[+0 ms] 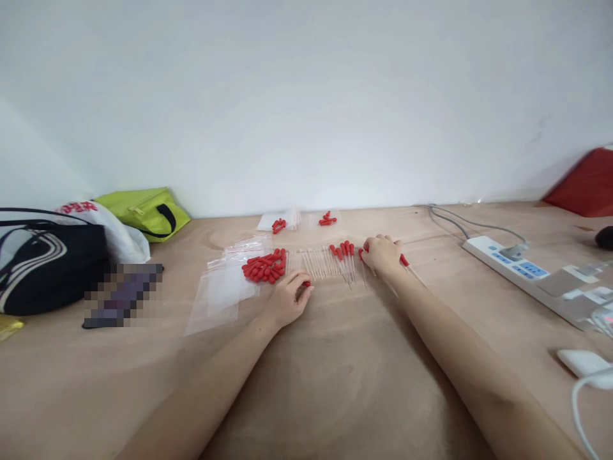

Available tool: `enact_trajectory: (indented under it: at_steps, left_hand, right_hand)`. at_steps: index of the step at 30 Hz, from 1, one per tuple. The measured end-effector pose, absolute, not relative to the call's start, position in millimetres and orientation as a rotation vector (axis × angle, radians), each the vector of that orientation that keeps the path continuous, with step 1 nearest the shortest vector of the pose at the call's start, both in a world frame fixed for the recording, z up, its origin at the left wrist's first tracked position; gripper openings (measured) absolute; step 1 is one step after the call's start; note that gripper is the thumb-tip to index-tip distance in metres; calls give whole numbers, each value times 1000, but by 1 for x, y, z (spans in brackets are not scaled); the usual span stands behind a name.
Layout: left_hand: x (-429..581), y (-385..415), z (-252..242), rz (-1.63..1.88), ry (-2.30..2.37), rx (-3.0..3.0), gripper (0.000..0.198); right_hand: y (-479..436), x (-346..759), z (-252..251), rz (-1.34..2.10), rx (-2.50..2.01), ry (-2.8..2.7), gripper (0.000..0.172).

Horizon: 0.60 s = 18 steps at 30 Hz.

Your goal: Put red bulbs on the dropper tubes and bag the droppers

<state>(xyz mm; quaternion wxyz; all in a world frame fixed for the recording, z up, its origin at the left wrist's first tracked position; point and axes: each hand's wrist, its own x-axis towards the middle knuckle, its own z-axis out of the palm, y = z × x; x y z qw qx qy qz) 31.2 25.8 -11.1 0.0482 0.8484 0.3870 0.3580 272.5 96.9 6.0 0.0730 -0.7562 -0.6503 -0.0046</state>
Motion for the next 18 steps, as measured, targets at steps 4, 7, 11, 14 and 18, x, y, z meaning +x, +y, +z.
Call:
enact_trajectory:
  at_steps: [4,7,11,14,18]
  left_hand:
    - [31,26,-13,1125,1148,2584,4]
    - [30,29,-17,1161,1172,2592,5]
    - [29,32,-23,1213,1271,2563,13]
    - [29,33,-25,1202,1297,2539,19]
    - [29,32,-24,1169,1299,2549,18]
  right_hand:
    - [99,272,7,26,-2330,-1954,25]
    - [101,272,6,32,-2373,-1946,27]
    - [99,272,5,-39,-2354,-1964,27]
    - [95,272,6,-110,-2334,-1953,29]
    - [94,272,7,-146,-2328,-1940,34]
